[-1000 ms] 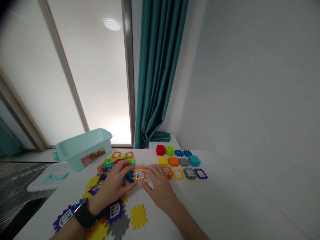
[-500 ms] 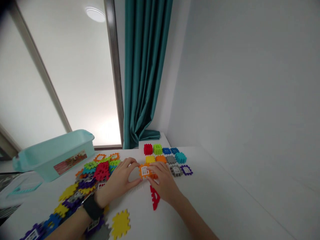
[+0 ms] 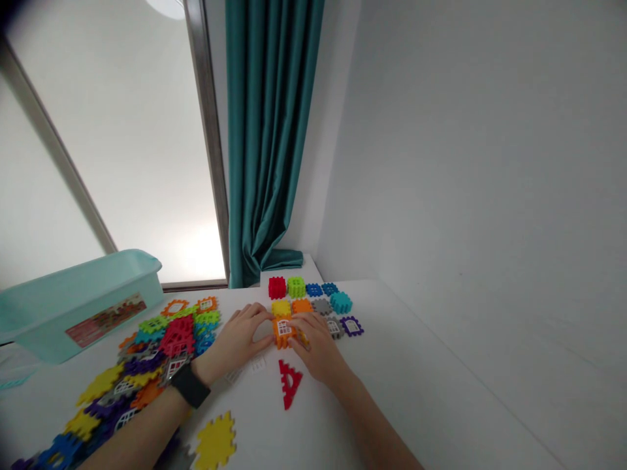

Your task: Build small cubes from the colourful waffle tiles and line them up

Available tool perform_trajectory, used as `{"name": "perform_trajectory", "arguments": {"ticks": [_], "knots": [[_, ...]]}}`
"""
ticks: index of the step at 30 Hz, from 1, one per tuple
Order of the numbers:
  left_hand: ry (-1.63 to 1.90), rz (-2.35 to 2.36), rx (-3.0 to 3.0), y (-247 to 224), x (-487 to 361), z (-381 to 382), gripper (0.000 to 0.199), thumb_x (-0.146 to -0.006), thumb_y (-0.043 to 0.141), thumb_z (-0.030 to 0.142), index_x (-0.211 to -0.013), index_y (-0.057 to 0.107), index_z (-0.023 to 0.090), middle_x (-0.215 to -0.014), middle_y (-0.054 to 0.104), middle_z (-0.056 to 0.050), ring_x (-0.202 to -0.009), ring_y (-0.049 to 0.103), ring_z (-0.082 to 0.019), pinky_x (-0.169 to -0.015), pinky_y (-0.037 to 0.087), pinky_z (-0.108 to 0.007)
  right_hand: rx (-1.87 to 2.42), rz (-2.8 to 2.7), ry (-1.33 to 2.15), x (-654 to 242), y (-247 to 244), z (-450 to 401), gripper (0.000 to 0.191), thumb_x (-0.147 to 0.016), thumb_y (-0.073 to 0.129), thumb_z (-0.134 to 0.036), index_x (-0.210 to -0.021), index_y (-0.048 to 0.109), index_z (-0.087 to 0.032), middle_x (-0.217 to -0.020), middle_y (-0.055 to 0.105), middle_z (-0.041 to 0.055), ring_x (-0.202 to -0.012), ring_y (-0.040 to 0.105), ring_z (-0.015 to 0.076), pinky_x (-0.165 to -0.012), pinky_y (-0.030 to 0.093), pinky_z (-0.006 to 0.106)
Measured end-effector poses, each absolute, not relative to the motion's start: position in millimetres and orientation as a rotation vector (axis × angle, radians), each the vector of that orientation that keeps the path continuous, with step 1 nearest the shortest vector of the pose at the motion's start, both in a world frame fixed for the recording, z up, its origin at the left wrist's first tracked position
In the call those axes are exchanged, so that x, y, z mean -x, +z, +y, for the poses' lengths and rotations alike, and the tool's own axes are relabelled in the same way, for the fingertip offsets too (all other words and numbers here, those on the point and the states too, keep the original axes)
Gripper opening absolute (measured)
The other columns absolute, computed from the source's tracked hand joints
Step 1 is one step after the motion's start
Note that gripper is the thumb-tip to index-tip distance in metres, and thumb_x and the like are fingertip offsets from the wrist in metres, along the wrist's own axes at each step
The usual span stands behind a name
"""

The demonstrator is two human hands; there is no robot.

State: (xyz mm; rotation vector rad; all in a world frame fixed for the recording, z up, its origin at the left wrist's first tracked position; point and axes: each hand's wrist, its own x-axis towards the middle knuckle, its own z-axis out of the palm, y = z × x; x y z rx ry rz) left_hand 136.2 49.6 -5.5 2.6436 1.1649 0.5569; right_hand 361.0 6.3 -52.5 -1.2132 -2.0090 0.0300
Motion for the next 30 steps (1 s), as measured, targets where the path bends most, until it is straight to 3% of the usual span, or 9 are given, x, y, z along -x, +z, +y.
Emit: {"name": "perform_trajectory", "arguments": {"ticks": [30], "knots": [[0.575, 1.234, -2.56, -22, -140, 50, 0.026, -0.094, 0.061, 0.032, -0.12, 0.064, 0.026, -0.122, 0.062, -0.006, -0.114, 0.059, -0.025, -0.096, 0.046, -0.039, 1.29, -2.096, 0.017, -370, -64, 15, 0.03, -0.096, 0.05, -0.016, -0.115, 0.071, -0.024, -0.122, 0.071, 0.009, -0.119, 0.061, 0.0266, -0.105, 0.046, 0.049]]}}
